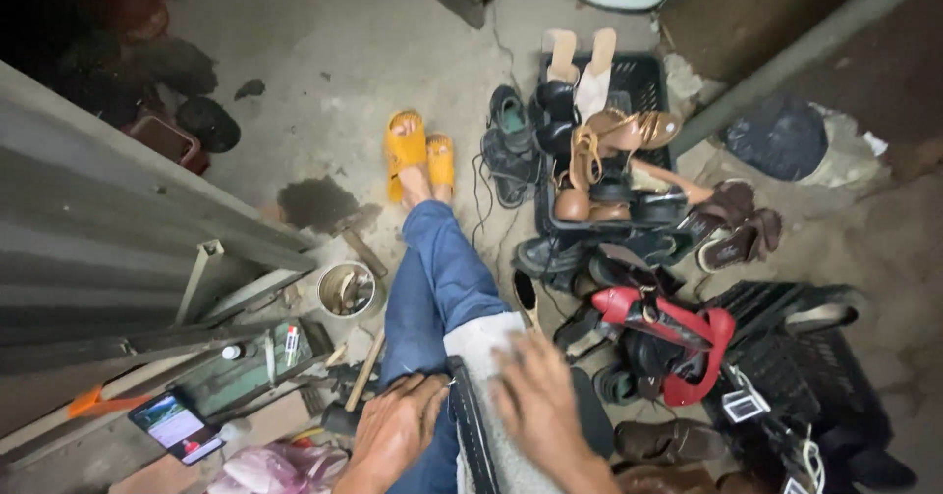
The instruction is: The person is sewing a black sandal using a needle and white thread. They are sitting on the floor in a cluttered room, holding the sandal on their lap while stitching the sole. The camera is unstable and frequently moves, obscuring the view of the task.
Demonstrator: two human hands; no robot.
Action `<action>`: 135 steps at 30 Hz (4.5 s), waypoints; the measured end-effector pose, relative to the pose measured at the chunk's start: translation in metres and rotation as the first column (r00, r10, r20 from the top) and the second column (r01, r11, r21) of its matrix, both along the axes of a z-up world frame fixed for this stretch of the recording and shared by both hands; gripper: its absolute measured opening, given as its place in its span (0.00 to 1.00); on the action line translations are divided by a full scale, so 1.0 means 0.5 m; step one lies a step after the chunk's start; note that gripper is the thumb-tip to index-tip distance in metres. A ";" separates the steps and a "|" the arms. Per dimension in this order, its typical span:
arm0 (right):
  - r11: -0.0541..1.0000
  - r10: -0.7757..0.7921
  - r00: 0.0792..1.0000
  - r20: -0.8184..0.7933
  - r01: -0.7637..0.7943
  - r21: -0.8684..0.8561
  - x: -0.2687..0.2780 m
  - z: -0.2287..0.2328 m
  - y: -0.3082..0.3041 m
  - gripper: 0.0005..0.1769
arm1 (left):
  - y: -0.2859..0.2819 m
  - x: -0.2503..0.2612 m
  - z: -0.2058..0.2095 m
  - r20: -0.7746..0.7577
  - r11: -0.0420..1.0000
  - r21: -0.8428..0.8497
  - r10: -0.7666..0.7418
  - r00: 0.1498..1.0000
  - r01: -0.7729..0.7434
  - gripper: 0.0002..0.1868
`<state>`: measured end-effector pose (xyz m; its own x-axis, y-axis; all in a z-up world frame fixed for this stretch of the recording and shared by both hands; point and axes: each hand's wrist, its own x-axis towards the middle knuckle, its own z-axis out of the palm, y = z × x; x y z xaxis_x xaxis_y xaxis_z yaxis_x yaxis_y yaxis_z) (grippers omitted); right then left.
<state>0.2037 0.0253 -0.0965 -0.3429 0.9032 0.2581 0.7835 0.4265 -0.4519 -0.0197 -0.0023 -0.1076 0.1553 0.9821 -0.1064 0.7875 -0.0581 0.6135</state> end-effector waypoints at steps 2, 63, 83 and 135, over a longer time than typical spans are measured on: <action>0.998 0.033 0.999 -0.018 -0.034 -0.060 -0.012 -0.009 -0.001 0.16 | -0.004 0.000 -0.006 0.027 0.999 -0.007 0.037 0.999 -0.036 0.09; 0.769 0.138 0.978 -0.156 -0.205 -0.605 0.004 0.029 0.041 0.34 | -0.004 -0.030 -0.082 0.221 0.976 -0.211 -0.010 0.975 0.057 0.12; 0.696 -0.187 0.738 -0.648 -0.366 -0.617 0.063 0.054 -0.054 0.06 | -0.039 -0.044 0.017 0.196 0.799 -0.500 0.481 0.854 -0.335 0.15; 0.827 -0.092 0.988 0.127 0.147 -0.543 -0.058 0.007 -0.081 0.26 | -0.079 -0.040 -0.003 0.608 0.840 -0.501 0.512 0.607 -0.207 0.08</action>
